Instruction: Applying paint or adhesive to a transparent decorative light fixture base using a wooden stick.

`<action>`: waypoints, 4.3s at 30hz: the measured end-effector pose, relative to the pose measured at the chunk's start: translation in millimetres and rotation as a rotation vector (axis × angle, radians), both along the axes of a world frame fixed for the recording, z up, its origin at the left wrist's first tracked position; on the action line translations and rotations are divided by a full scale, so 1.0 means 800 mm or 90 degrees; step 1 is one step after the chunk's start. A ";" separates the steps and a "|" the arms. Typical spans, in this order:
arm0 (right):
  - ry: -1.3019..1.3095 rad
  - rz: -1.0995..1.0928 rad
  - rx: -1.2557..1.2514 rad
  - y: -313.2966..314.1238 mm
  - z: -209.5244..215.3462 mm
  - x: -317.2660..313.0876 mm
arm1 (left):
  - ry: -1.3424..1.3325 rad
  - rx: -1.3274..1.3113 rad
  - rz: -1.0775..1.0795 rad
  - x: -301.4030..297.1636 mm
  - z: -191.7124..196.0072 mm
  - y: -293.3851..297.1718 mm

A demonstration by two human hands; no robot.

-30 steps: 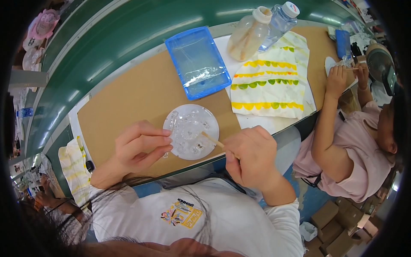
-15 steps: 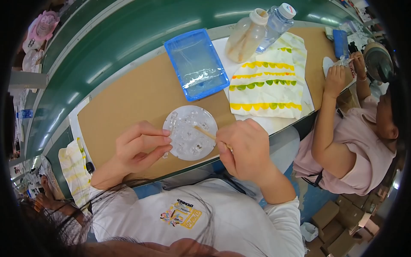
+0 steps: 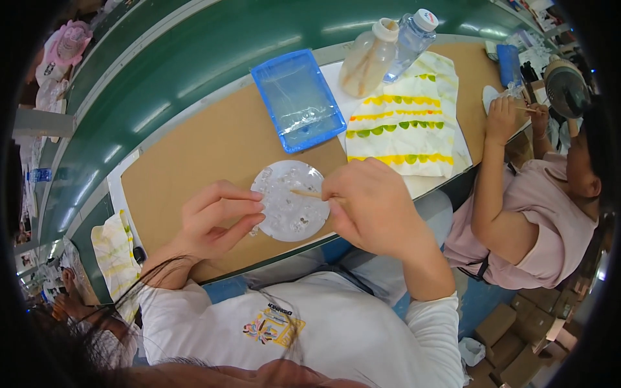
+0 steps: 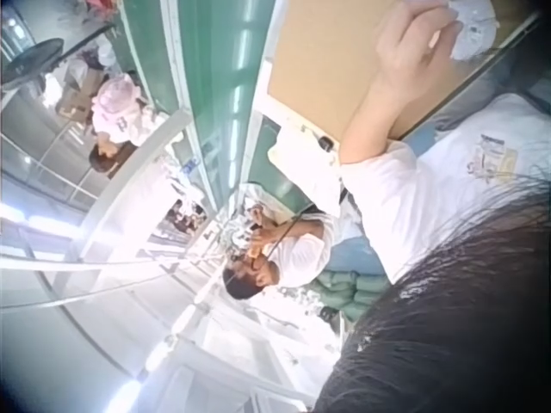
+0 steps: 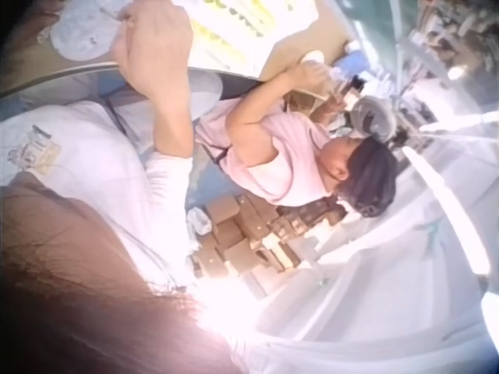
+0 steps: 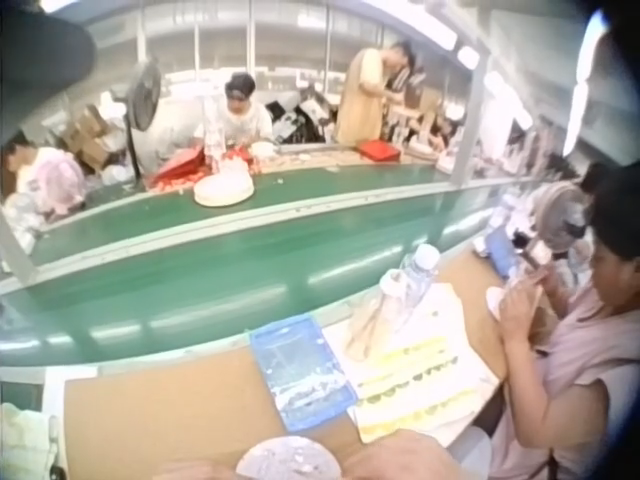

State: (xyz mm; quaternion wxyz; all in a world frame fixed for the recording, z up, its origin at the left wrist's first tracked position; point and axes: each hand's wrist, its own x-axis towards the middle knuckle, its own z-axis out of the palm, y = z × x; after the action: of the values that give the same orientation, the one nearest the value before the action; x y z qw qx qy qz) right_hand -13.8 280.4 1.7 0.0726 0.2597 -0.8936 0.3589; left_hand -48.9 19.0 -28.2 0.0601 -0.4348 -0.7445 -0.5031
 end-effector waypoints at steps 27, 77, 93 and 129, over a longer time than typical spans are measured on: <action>0.107 0.028 -0.046 -0.009 -0.033 0.059 | -0.004 0.009 0.025 0.005 0.002 0.003; 0.183 -0.231 -0.062 -0.018 -0.033 -0.035 | 0.021 -0.063 -0.087 -0.009 0.013 -0.005; 0.258 -0.228 -0.167 0.004 -0.021 0.038 | -0.012 -0.070 -0.084 -0.006 0.010 -0.006; 0.204 0.027 -0.079 -0.021 -0.100 0.119 | 0.010 -0.109 -0.076 -0.005 0.015 -0.002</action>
State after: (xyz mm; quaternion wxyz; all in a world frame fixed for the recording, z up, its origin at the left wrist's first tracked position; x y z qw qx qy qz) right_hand 81.5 263.4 -78.1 0.2221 0.3277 -0.8410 0.3689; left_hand -53.3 17.7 -16.3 -0.0016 -0.4861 -0.7568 -0.4369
